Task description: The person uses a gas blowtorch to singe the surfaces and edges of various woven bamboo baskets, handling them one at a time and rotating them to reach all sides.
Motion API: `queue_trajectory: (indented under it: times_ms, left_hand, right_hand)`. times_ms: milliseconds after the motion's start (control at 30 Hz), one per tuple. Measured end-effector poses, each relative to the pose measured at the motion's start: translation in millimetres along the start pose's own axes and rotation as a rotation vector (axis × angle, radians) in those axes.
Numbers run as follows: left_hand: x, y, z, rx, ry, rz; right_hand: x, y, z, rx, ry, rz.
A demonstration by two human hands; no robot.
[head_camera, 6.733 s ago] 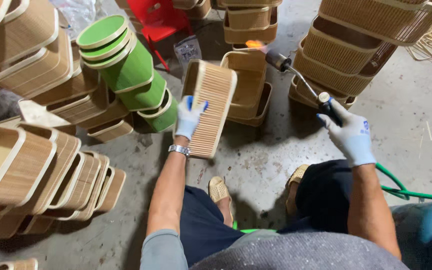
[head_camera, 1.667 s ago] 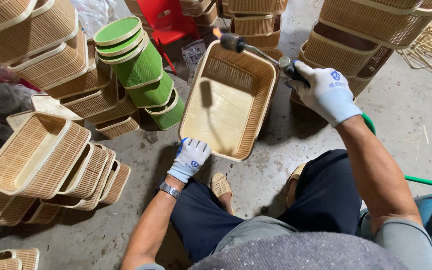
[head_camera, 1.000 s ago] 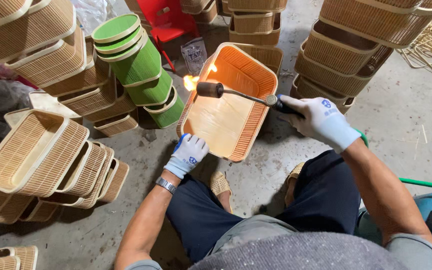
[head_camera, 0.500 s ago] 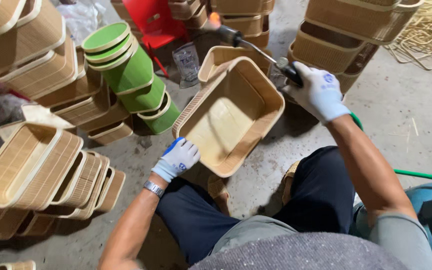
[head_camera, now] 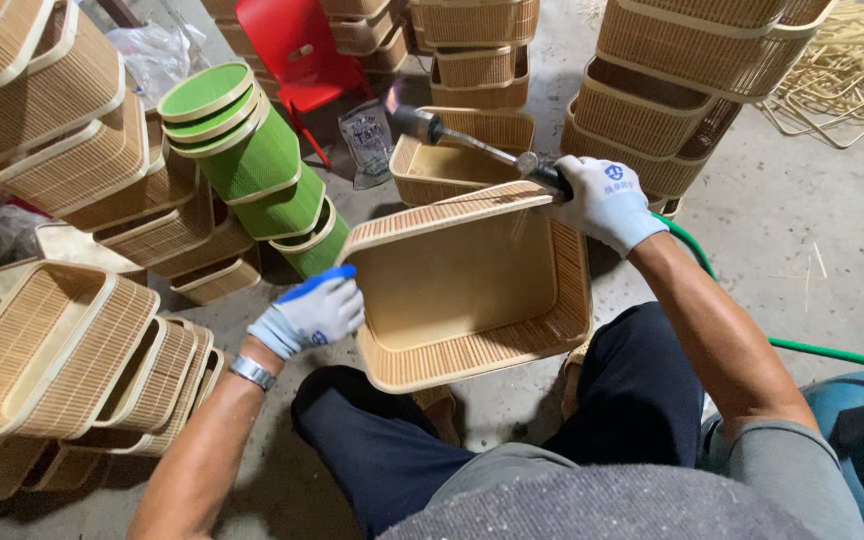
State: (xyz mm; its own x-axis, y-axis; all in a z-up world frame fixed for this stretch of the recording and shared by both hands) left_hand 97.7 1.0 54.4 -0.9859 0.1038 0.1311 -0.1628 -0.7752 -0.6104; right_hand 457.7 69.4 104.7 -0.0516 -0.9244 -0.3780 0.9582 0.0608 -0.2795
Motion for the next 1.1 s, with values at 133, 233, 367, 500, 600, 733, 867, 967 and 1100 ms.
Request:
queue_trajectory:
  times_ms: [133, 233, 367, 500, 600, 733, 867, 967, 1100]
  left_hand:
    - [11, -24, -12, 0.009, -0.087, 0.155]
    - [18, -43, 11, -0.221, -0.026, 0.504]
    - [29, -18, 46, -0.224, 0.163, 1.027]
    - [19, 70, 67, -0.267, 0.760, 1.339]
    - [-21, 134, 10, 0.380, 1.024, 1.478]
    - [-144, 215, -135, 2.306, 1.020, 1.290]
    - [-193, 198, -159, 3.015, 1.376, 1.273]
    - [-200, 164, -154, 2.727, 1.552, 1.780]
    - [-216, 167, -177, 2.551, 1.816, 1.820]
  right_hand:
    - [2, -4, -14, -0.015, -0.059, 0.029]
    - [3, -4, -15, -0.100, -0.053, -0.063]
    - [3, 10, -19, -0.171, -0.039, -0.222]
    - [9, 22, -32, -0.152, -0.038, -0.297]
    - [12, 23, -40, -0.208, -0.004, -0.354]
    - [15, 20, -53, -0.206, 0.021, -0.420]
    - [24, 14, -60, -0.223, 0.100, -0.401]
    - [26, 12, -64, -0.274, 0.147, -0.393]
    - [30, 2, -52, -0.273, 0.249, -0.288]
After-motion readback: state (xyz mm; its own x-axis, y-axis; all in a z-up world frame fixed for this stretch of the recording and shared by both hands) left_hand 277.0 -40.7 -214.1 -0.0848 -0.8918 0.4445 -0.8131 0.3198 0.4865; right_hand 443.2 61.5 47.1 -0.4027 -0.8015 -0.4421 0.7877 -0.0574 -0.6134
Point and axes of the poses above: each hand's wrist, its own x-axis away from the middle knuckle, its own z-axis out of the back of the hand, y = z × x, the point moved 8 cm from there along -x, towards the middle knuckle, and after that the axes turned 11 degrees about -z, right-handed, at the moved point
